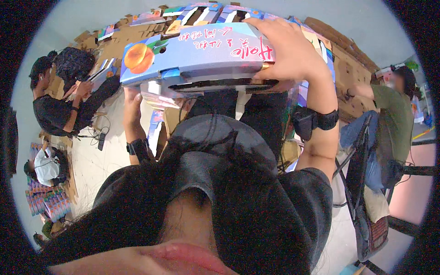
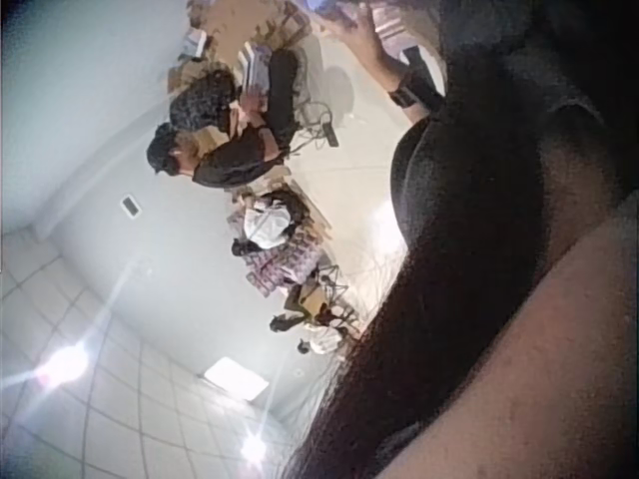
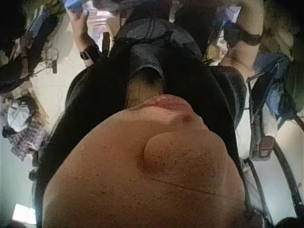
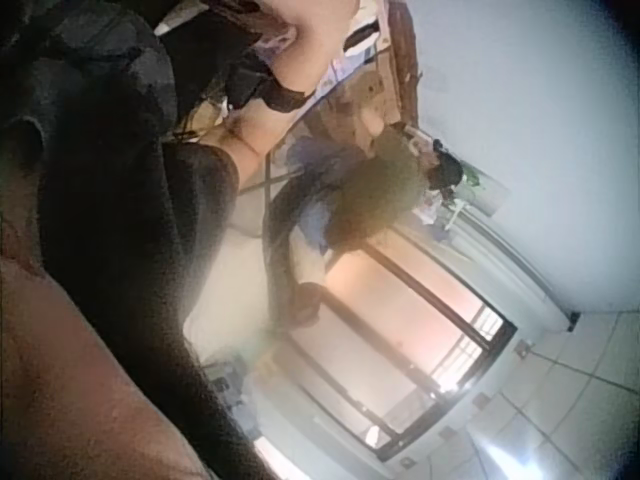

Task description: The person sits on the floor and repeatedly folds and assembles flat-packed cardboard boxes with peach graphics. They pick up each box, fold the flaps, and interlock the sides to form a finished box, then place it aside. The process is repeated for multiple boxes.

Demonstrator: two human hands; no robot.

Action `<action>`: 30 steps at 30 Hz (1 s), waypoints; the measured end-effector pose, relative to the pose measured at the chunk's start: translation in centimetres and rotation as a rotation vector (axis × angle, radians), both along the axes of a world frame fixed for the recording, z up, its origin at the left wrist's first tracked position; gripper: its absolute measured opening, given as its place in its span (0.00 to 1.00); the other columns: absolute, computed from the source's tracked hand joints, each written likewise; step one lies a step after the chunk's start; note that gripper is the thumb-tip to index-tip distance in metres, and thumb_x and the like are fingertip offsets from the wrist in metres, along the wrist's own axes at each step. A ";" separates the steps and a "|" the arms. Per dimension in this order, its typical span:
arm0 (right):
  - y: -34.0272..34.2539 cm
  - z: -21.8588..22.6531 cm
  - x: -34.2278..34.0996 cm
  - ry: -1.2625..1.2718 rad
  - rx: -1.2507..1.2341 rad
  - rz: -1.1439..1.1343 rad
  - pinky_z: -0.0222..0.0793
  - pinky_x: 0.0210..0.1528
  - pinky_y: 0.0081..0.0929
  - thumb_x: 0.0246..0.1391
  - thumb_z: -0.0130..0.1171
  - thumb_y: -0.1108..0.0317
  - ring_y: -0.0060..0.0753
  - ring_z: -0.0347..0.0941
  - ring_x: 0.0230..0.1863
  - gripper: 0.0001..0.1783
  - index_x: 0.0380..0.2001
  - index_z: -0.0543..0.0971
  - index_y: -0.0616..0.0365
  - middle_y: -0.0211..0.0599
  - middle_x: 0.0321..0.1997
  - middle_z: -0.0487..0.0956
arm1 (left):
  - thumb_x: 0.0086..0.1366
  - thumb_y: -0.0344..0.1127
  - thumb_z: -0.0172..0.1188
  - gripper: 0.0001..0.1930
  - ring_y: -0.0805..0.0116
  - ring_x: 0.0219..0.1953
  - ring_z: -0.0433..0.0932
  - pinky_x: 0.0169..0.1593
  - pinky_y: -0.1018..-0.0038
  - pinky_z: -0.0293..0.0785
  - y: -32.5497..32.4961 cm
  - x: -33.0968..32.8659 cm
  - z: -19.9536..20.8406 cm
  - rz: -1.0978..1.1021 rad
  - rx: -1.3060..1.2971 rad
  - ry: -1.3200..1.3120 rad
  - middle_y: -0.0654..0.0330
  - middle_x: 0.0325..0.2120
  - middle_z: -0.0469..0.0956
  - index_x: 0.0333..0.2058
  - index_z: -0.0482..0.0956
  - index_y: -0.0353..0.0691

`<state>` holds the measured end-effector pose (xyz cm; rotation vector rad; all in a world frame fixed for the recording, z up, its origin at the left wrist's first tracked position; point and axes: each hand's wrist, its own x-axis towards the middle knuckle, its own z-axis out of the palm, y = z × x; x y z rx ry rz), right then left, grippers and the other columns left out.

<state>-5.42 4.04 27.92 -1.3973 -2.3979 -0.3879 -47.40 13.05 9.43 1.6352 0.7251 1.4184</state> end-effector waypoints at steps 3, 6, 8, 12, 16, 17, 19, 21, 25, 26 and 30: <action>0.3 0.2 -0.1 0.013 0.009 0.000 0.56 0.64 0.47 0.24 0.74 0.52 0.59 0.64 0.61 0.54 0.62 0.66 0.49 0.50 0.57 0.72 | 0.56 0.61 0.61 0.49 0.57 0.67 0.56 0.69 0.60 0.48 0.7 -1.1 -1.5 0.010 -0.087 -0.115 0.50 0.64 0.59 0.67 0.51 0.36; -0.7 1.5 -1.0 0.019 -0.051 0.025 0.58 0.62 0.47 0.25 0.73 0.52 0.59 0.66 0.58 0.53 0.61 0.67 0.49 0.49 0.56 0.73 | 0.56 0.69 0.57 0.52 0.55 0.69 0.52 0.70 0.58 0.45 1.8 -1.7 -2.4 0.014 -0.166 -0.247 0.50 0.66 0.57 0.67 0.52 0.36; -2.0 2.4 -2.5 0.007 -0.038 0.047 0.60 0.57 0.44 0.25 0.71 0.57 0.54 0.68 0.53 0.51 0.61 0.68 0.49 0.45 0.51 0.74 | 0.57 0.73 0.50 0.52 0.54 0.70 0.52 0.70 0.57 0.44 2.1 -1.4 -2.5 -0.077 -0.287 -0.413 0.48 0.66 0.57 0.67 0.52 0.36; -6.8 3.8 -6.1 -0.125 0.015 -0.013 0.59 0.56 0.41 0.26 0.69 0.66 0.48 0.69 0.50 0.46 0.59 0.72 0.50 0.40 0.47 0.74 | 0.60 0.78 0.32 0.51 0.54 0.69 0.54 0.70 0.57 0.43 1.5 -0.5 -2.2 -0.126 -0.208 -0.416 0.44 0.64 0.60 0.68 0.53 0.41; -9.7 4.9 -7.2 -0.262 0.183 0.077 0.60 0.55 0.45 0.23 0.67 0.64 0.48 0.69 0.52 0.47 0.59 0.72 0.49 0.42 0.53 0.74 | 0.61 0.78 0.24 0.51 0.55 0.68 0.57 0.70 0.58 0.40 3.3 -1.9 -2.5 -0.122 -0.308 -0.378 0.48 0.63 0.63 0.68 0.53 0.42; -9.9 4.9 -6.8 -0.222 0.159 0.046 0.60 0.55 0.45 0.23 0.68 0.63 0.49 0.69 0.52 0.48 0.59 0.72 0.50 0.43 0.53 0.74 | 0.62 0.77 0.25 0.50 0.56 0.67 0.58 0.69 0.57 0.41 4.4 -2.8 -2.4 -0.197 -0.347 -0.417 0.48 0.63 0.63 0.68 0.54 0.40; -9.7 4.5 -5.5 -0.141 0.156 0.013 0.60 0.56 0.46 0.24 0.69 0.63 0.51 0.69 0.53 0.49 0.60 0.71 0.52 0.45 0.53 0.75 | 0.65 0.74 0.28 0.48 0.58 0.66 0.61 0.67 0.58 0.47 6.9 -3.4 -2.2 -0.894 -0.082 -0.576 0.49 0.62 0.66 0.67 0.55 0.36; -8.8 3.0 -4.1 0.053 0.252 0.011 0.61 0.57 0.45 0.27 0.71 0.64 0.49 0.70 0.54 0.51 0.63 0.67 0.56 0.45 0.56 0.73 | 0.65 0.73 0.28 0.47 0.58 0.66 0.61 0.67 0.58 0.48 6.4 -3.3 -2.7 -0.406 -0.205 -0.505 0.49 0.61 0.66 0.66 0.55 0.37; -7.2 -2.3 -2.9 0.567 0.240 -0.053 0.62 0.61 0.40 0.33 0.75 0.66 0.43 0.69 0.58 0.55 0.66 0.59 0.60 0.44 0.60 0.69 | 0.66 0.70 0.31 0.43 0.58 0.64 0.63 0.66 0.59 0.49 3.0 -1.1 -1.6 0.132 -0.313 -0.397 0.51 0.60 0.68 0.66 0.58 0.40; -6.9 -3.4 -2.8 0.723 0.222 -0.056 0.62 0.62 0.39 0.33 0.76 0.65 0.42 0.68 0.58 0.56 0.67 0.58 0.61 0.44 0.61 0.69 | 0.70 0.65 0.30 0.39 0.54 0.66 0.61 0.69 0.58 0.49 2.9 -0.2 -0.4 0.070 -0.346 -0.418 0.47 0.60 0.67 0.65 0.58 0.38; -6.7 -7.7 -2.2 1.234 0.078 -0.009 0.62 0.63 0.35 0.34 0.77 0.66 0.37 0.66 0.61 0.57 0.67 0.56 0.61 0.44 0.63 0.66 | 0.68 0.62 0.42 0.38 0.55 0.67 0.59 0.69 0.57 0.48 2.0 3.3 2.4 -0.105 -0.180 -0.140 0.48 0.62 0.64 0.66 0.57 0.38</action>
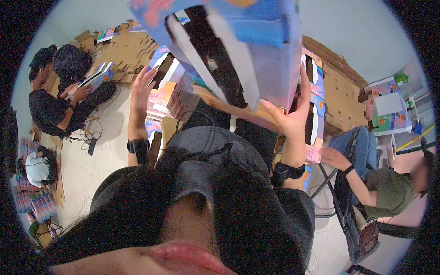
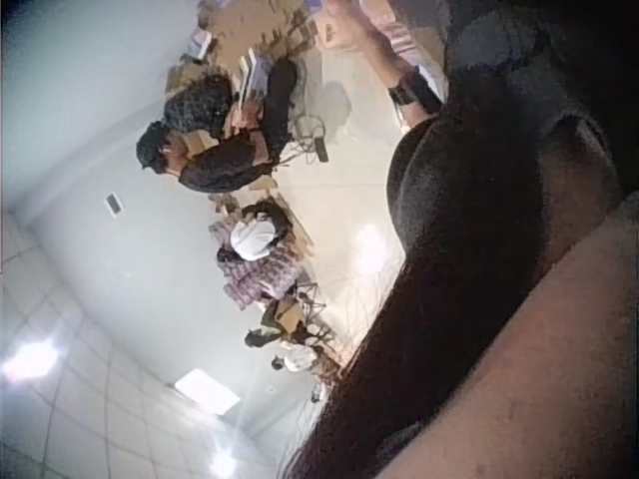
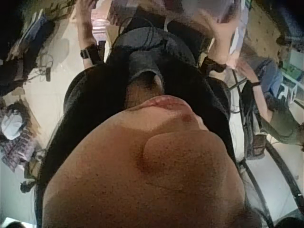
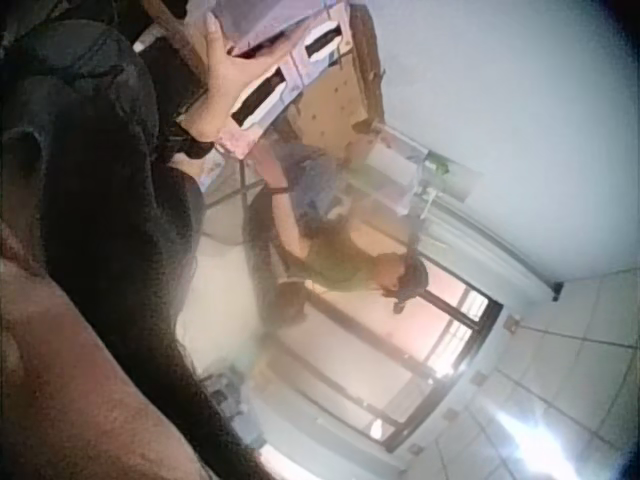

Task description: The person sits on the floor and repeatedly folds and assembles flat-packed cardboard boxes with peach graphics. They pick up each box, fold the flaps, and interlock the sides to form a finished box, then place it aside. The process is repeated for multiple boxes.

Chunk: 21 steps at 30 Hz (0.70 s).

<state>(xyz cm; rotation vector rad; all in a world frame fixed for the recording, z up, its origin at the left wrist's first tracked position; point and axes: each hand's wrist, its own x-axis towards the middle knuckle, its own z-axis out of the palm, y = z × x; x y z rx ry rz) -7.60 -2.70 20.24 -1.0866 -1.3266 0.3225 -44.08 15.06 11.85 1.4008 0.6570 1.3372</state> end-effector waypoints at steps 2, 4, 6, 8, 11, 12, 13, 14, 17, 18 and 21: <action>0.1 -1.9 0.5 0.137 -0.020 0.045 0.63 0.62 0.35 0.35 0.76 0.68 0.36 0.68 0.59 0.54 0.66 0.58 0.60 0.42 0.61 0.68 | 0.63 0.61 0.51 0.42 0.55 0.68 0.57 0.69 0.56 0.47 0.5 1.4 1.1 -0.118 0.121 0.067 0.49 0.64 0.61 0.67 0.55 0.38; 0.1 -4.0 0.8 0.285 -0.111 0.066 0.64 0.61 0.35 0.37 0.74 0.70 0.36 0.69 0.58 0.50 0.64 0.60 0.59 0.40 0.58 0.70 | 0.58 0.59 0.60 0.47 0.54 0.69 0.55 0.70 0.57 0.46 0.9 2.5 1.6 -0.241 0.264 0.105 0.48 0.66 0.56 0.68 0.53 0.37; 0.1 -6.0 1.0 0.440 -0.166 0.121 0.65 0.60 0.35 0.38 0.72 0.72 0.35 0.70 0.57 0.47 0.63 0.61 0.58 0.38 0.56 0.71 | 0.49 0.51 0.71 0.55 0.55 0.70 0.52 0.70 0.62 0.46 0.6 3.0 1.6 -0.345 0.178 0.120 0.49 0.67 0.53 0.69 0.48 0.36; 0.3 -7.9 0.5 0.609 -0.191 0.211 0.65 0.60 0.35 0.38 0.71 0.73 0.35 0.70 0.56 0.45 0.62 0.62 0.57 0.37 0.54 0.72 | 0.47 0.47 0.73 0.57 0.57 0.70 0.51 0.69 0.64 0.46 -0.1 3.4 1.1 -0.463 0.080 0.127 0.50 0.67 0.53 0.69 0.46 0.36; 0.5 -9.8 0.3 0.643 -0.250 0.196 0.66 0.59 0.33 0.40 0.69 0.71 0.35 0.71 0.55 0.44 0.62 0.62 0.57 0.37 0.54 0.72 | 0.45 0.40 0.75 0.60 0.60 0.69 0.51 0.69 0.67 0.46 -0.8 3.7 0.5 -0.580 -0.087 0.148 0.52 0.67 0.53 0.70 0.42 0.36; 0.6 -10.3 0.4 0.650 -0.274 0.189 0.66 0.58 0.33 0.40 0.69 0.71 0.35 0.71 0.55 0.44 0.62 0.62 0.57 0.37 0.54 0.72 | 0.45 0.39 0.75 0.60 0.61 0.69 0.50 0.69 0.68 0.46 -1.1 3.7 0.4 -0.605 -0.153 0.193 0.53 0.67 0.52 0.70 0.41 0.36; 0.6 -10.7 0.4 0.675 -0.291 0.175 0.66 0.59 0.34 0.40 0.69 0.70 0.35 0.70 0.56 0.44 0.62 0.62 0.57 0.38 0.55 0.72 | 0.43 0.36 0.76 0.62 0.62 0.69 0.49 0.68 0.69 0.47 -1.3 3.9 0.3 -0.616 -0.089 0.190 0.55 0.68 0.51 0.70 0.39 0.37; 0.7 -11.1 0.6 0.702 -0.293 0.188 0.65 0.59 0.34 0.40 0.69 0.70 0.35 0.70 0.56 0.44 0.62 0.62 0.56 0.38 0.55 0.72 | 0.43 0.35 0.76 0.63 0.63 0.69 0.49 0.68 0.69 0.47 -1.6 4.1 0.1 -0.615 -0.110 0.216 0.56 0.67 0.50 0.70 0.39 0.37; 1.0 -12.2 1.3 0.756 -0.288 0.219 0.65 0.60 0.34 0.40 0.70 0.69 0.35 0.69 0.57 0.45 0.62 0.62 0.56 0.37 0.55 0.71 | 0.41 0.31 0.77 0.64 0.62 0.68 0.51 0.68 0.69 0.50 -2.3 4.1 -0.2 -0.600 -0.267 0.282 0.56 0.66 0.52 0.70 0.39 0.37; 1.0 -12.5 1.5 0.751 -0.281 0.227 0.65 0.59 0.33 0.40 0.70 0.69 0.35 0.70 0.56 0.45 0.62 0.61 0.56 0.37 0.55 0.71 | 0.40 0.32 0.77 0.63 0.62 0.67 0.53 0.67 0.68 0.51 -2.5 4.1 -0.3 -0.600 -0.290 0.302 0.56 0.66 0.54 0.70 0.41 0.37; 0.5 -12.8 1.9 0.656 -0.326 0.234 0.66 0.58 0.32 0.40 0.71 0.67 0.34 0.70 0.56 0.46 0.63 0.61 0.56 0.37 0.55 0.71 | 0.39 0.31 0.78 0.61 0.62 0.64 0.59 0.65 0.68 0.56 -2.7 4.0 -0.5 -0.600 -0.327 0.361 0.56 0.62 0.60 0.69 0.47 0.37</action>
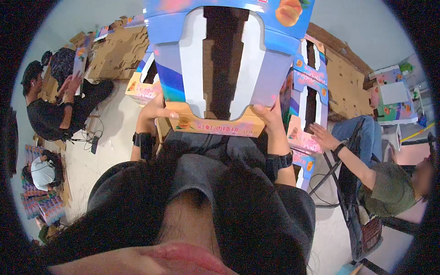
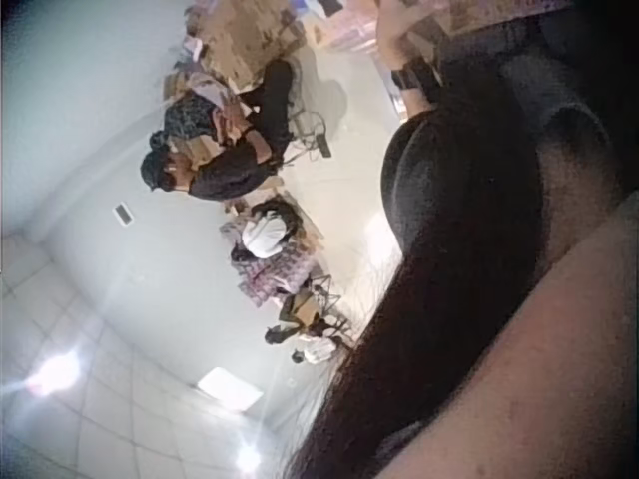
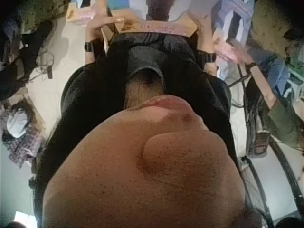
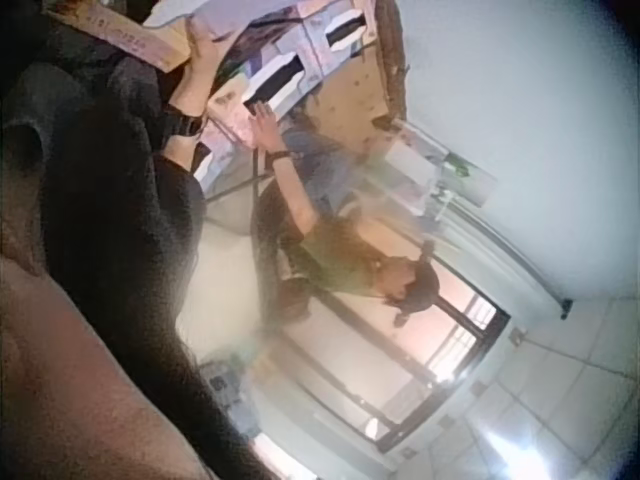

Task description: The person sits on the floor and repeatedly folds and assembles flat-packed cardboard boxes with peach graphics. They pick up each box, fold the flaps, and interlock the sides to form a finished box, then place it aside. The process is repeated for multiple boxes.

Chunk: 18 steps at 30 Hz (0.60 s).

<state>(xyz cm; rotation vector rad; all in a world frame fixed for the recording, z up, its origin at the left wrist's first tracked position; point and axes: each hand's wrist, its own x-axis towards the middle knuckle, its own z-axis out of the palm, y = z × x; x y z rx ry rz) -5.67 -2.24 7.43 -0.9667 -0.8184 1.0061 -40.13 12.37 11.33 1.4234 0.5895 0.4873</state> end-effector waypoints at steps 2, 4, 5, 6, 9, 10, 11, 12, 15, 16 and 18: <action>-0.5 0.5 0.4 -0.075 -0.017 0.055 0.67 0.58 0.31 0.39 0.72 0.67 0.33 0.70 0.56 0.47 0.63 0.60 0.56 0.36 0.55 0.71 | 0.38 0.31 0.79 0.58 0.62 0.61 0.63 0.64 0.68 0.59 -0.1 -0.1 -0.2 -0.001 0.014 0.056 0.56 0.59 0.65 0.67 0.51 0.36; -0.7 1.3 0.9 -0.125 -0.023 0.128 0.67 0.57 0.30 0.37 0.74 0.69 0.31 0.69 0.56 0.49 0.63 0.60 0.57 0.35 0.56 0.71 | 0.38 0.30 0.79 0.56 0.62 0.60 0.66 0.62 0.69 0.62 -0.3 -0.3 -0.4 -0.011 0.021 0.051 0.57 0.56 0.68 0.66 0.54 0.35; -1.0 1.8 1.2 -0.138 -0.062 0.171 0.67 0.56 0.30 0.36 0.75 0.70 0.30 0.69 0.56 0.49 0.63 0.60 0.57 0.35 0.55 0.71 | 0.38 0.30 0.79 0.55 0.63 0.59 0.67 0.61 0.69 0.63 -0.4 -0.4 -0.6 -0.012 0.033 0.067 0.57 0.55 0.69 0.65 0.56 0.34; -1.3 2.3 1.5 -0.144 -0.108 0.207 0.68 0.56 0.30 0.36 0.75 0.71 0.30 0.69 0.56 0.50 0.63 0.60 0.58 0.35 0.55 0.71 | 0.38 0.29 0.78 0.54 0.63 0.58 0.67 0.61 0.69 0.63 -0.5 -0.6 -0.8 0.011 0.015 0.066 0.57 0.55 0.70 0.65 0.56 0.34; -1.2 2.8 1.9 -0.316 -0.223 0.360 0.69 0.55 0.30 0.36 0.76 0.74 0.28 0.70 0.54 0.49 0.62 0.61 0.58 0.34 0.53 0.73 | 0.39 0.28 0.78 0.53 0.63 0.57 0.68 0.60 0.69 0.64 -0.7 -1.0 -1.5 0.077 0.000 0.060 0.57 0.54 0.70 0.64 0.57 0.33; -1.1 2.7 1.9 -0.417 -0.254 0.389 0.69 0.55 0.30 0.36 0.76 0.74 0.28 0.70 0.54 0.49 0.62 0.61 0.58 0.34 0.52 0.73 | 0.39 0.28 0.77 0.52 0.63 0.57 0.69 0.60 0.69 0.64 -0.8 -1.1 -1.7 0.094 -0.004 0.052 0.56 0.54 0.70 0.64 0.57 0.33; -1.0 2.5 1.7 -0.375 -0.226 0.397 0.69 0.54 0.29 0.37 0.76 0.74 0.28 0.71 0.53 0.48 0.61 0.61 0.58 0.33 0.52 0.74 | 0.39 0.28 0.77 0.52 0.63 0.57 0.69 0.60 0.69 0.64 -0.8 -1.2 -2.0 0.112 -0.006 0.043 0.56 0.54 0.70 0.64 0.57 0.33; -0.9 2.1 1.3 -0.349 -0.196 0.375 0.70 0.54 0.29 0.38 0.76 0.73 0.28 0.71 0.53 0.47 0.61 0.62 0.57 0.32 0.51 0.74 | 0.38 0.28 0.77 0.50 0.63 0.55 0.70 0.60 0.69 0.65 -0.8 -1.2 -2.1 0.129 -0.006 0.027 0.56 0.52 0.72 0.62 0.60 0.33; -1.1 1.7 1.4 -0.285 -0.228 0.349 0.68 0.56 0.30 0.38 0.75 0.74 0.29 0.70 0.56 0.48 0.63 0.60 0.56 0.32 0.54 0.73 | 0.36 0.28 0.77 0.47 0.63 0.52 0.73 0.59 0.68 0.67 -1.1 -0.9 -2.2 0.169 -0.017 -0.018 0.57 0.49 0.75 0.59 0.65 0.34; -1.2 1.8 1.9 -0.268 -0.257 0.343 0.67 0.57 0.31 0.38 0.75 0.74 0.30 0.68 0.58 0.50 0.64 0.59 0.56 0.32 0.56 0.72 | 0.36 0.27 0.76 0.47 0.63 0.52 0.73 0.59 0.68 0.66 -1.2 -0.8 -2.1 0.170 -0.028 -0.033 0.57 0.49 0.75 0.59 0.65 0.35; -1.4 2.8 3.5 -0.259 -0.187 0.319 0.64 0.60 0.33 0.36 0.76 0.71 0.31 0.65 0.61 0.55 0.67 0.56 0.54 0.32 0.59 0.70 | 0.36 0.25 0.75 0.47 0.63 0.52 0.73 0.59 0.68 0.66 -1.5 -0.6 -1.8 0.171 -0.042 -0.046 0.57 0.49 0.75 0.59 0.64 0.35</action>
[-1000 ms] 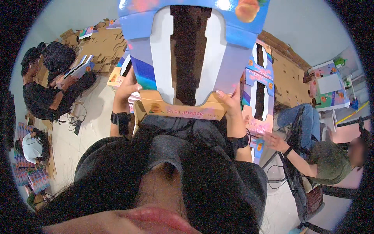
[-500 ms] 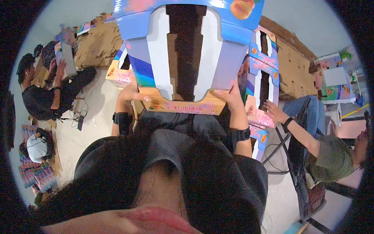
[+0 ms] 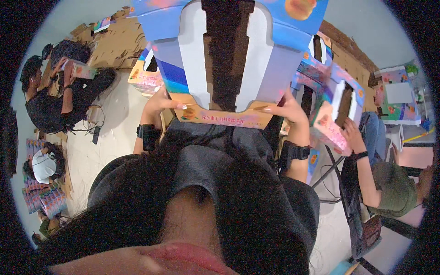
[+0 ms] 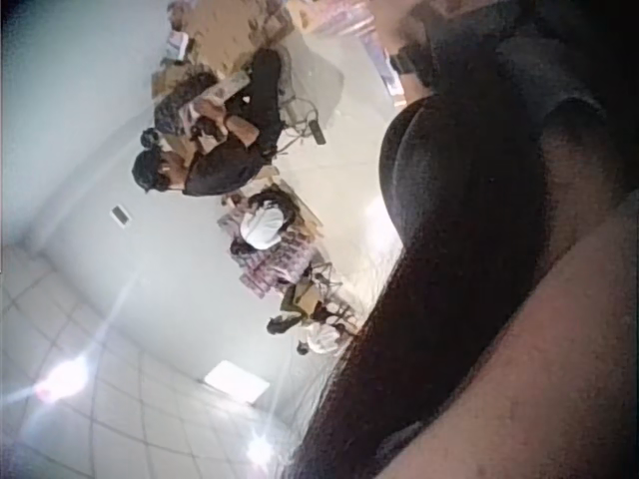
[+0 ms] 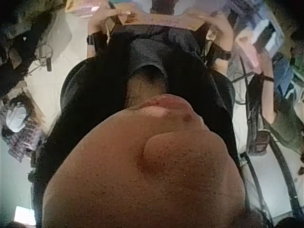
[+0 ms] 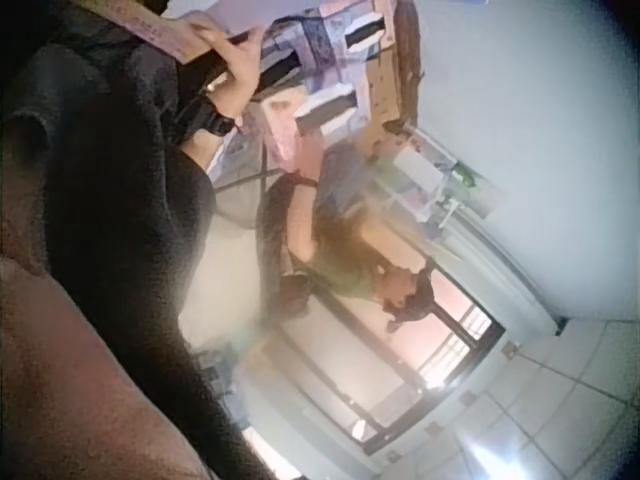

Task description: The person sits on the floor and repeatedly folds and assembles flat-packed cardboard boxes with peach graphics. They pick up each box, fold the flaps, and interlock the sides to form a finished box, then place it aside. The process is repeated for multiple boxes.

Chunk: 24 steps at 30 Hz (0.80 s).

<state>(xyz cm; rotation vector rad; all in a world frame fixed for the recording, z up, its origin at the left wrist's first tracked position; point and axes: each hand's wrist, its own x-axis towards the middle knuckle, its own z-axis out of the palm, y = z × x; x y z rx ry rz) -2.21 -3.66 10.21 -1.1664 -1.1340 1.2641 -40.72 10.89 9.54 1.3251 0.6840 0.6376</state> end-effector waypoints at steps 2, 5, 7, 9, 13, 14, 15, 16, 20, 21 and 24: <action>0.8 0.9 1.2 0.071 0.133 -0.026 0.60 0.63 0.34 0.34 0.77 0.68 0.33 0.62 0.63 0.59 0.69 0.54 0.53 0.33 0.61 0.67 | 0.36 0.25 0.75 0.47 0.63 0.52 0.73 0.59 0.68 0.66 -0.3 0.2 0.4 0.008 -0.004 0.001 0.57 0.50 0.75 0.59 0.64 0.35; 2.1 2.3 1.9 0.146 0.278 -0.101 0.58 0.64 0.35 0.32 0.78 0.62 0.35 0.61 0.64 0.62 0.70 0.53 0.53 0.34 0.62 0.66 | 0.36 0.25 0.75 0.47 0.64 0.53 0.73 0.60 0.69 0.65 -0.7 0.2 0.6 0.001 -0.045 -0.025 0.57 0.50 0.75 0.59 0.64 0.35; 2.5 2.6 1.2 0.032 0.220 -0.189 0.61 0.62 0.35 0.33 0.76 0.60 0.35 0.65 0.60 0.55 0.65 0.59 0.57 0.36 0.59 0.69 | 0.35 0.25 0.76 0.48 0.63 0.53 0.73 0.60 0.69 0.65 -0.7 0.1 0.5 0.006 -0.075 -0.013 0.57 0.50 0.75 0.59 0.64 0.36; 3.0 2.7 0.0 -0.028 0.177 -0.217 0.63 0.59 0.34 0.35 0.74 0.61 0.35 0.69 0.56 0.48 0.61 0.63 0.61 0.39 0.55 0.72 | 0.36 0.26 0.76 0.52 0.63 0.56 0.70 0.61 0.69 0.63 -0.5 -0.1 0.2 -0.018 -0.097 -0.003 0.56 0.53 0.72 0.63 0.59 0.36; 3.4 2.5 -1.2 0.134 0.213 -0.249 0.67 0.56 0.33 0.38 0.70 0.65 0.35 0.72 0.53 0.43 0.59 0.64 0.63 0.40 0.53 0.73 | 0.36 0.29 0.77 0.63 0.63 0.63 0.60 0.65 0.69 0.57 -0.2 -0.4 -0.5 -0.059 -0.089 -0.078 0.54 0.61 0.61 0.69 0.45 0.38; 3.3 2.4 -1.3 0.165 0.229 -0.247 0.68 0.55 0.33 0.38 0.70 0.66 0.35 0.72 0.52 0.43 0.59 0.64 0.63 0.41 0.53 0.73 | 0.36 0.29 0.78 0.64 0.62 0.65 0.58 0.66 0.68 0.55 -0.3 -0.3 -0.5 -0.058 -0.076 -0.122 0.54 0.63 0.59 0.70 0.43 0.39; 3.3 2.2 -1.2 0.179 0.231 -0.264 0.68 0.55 0.34 0.39 0.69 0.65 0.36 0.72 0.52 0.42 0.59 0.65 0.63 0.41 0.53 0.73 | 0.36 0.30 0.78 0.65 0.62 0.66 0.57 0.66 0.68 0.54 -0.3 -0.2 -0.7 -0.094 -0.019 -0.168 0.54 0.64 0.58 0.70 0.41 0.39; 3.2 2.1 -1.0 0.191 0.234 -0.281 0.68 0.55 0.34 0.39 0.69 0.65 0.36 0.72 0.52 0.42 0.59 0.65 0.63 0.41 0.53 0.73 | 0.36 0.30 0.78 0.66 0.62 0.66 0.55 0.67 0.68 0.53 -0.2 0.0 -0.7 -0.131 0.039 -0.216 0.53 0.64 0.56 0.70 0.39 0.40; 3.5 1.3 -0.7 0.221 0.153 -0.399 0.66 0.58 0.33 0.46 0.67 0.61 0.35 0.71 0.54 0.40 0.60 0.64 0.63 0.42 0.55 0.72 | 0.39 0.30 0.78 0.63 0.61 0.65 0.59 0.66 0.67 0.55 -0.5 0.3 -0.7 -0.128 0.069 -0.097 0.53 0.63 0.60 0.70 0.42 0.41; 3.8 1.1 -0.7 0.223 0.154 -0.388 0.64 0.59 0.32 0.48 0.66 0.59 0.35 0.70 0.55 0.39 0.61 0.63 0.63 0.41 0.56 0.72 | 0.40 0.30 0.77 0.61 0.62 0.64 0.61 0.65 0.67 0.57 -0.7 0.4 -0.6 -0.099 0.023 -0.099 0.54 0.61 0.62 0.69 0.45 0.40; 4.5 0.9 -0.6 0.167 0.066 -0.385 0.60 0.62 0.30 0.54 0.62 0.55 0.33 0.67 0.58 0.38 0.63 0.62 0.61 0.40 0.58 0.71 | 0.45 0.27 0.73 0.49 0.65 0.57 0.71 0.61 0.68 0.66 -1.3 1.0 -0.5 0.046 -0.068 -0.148 0.56 0.54 0.71 0.65 0.55 0.38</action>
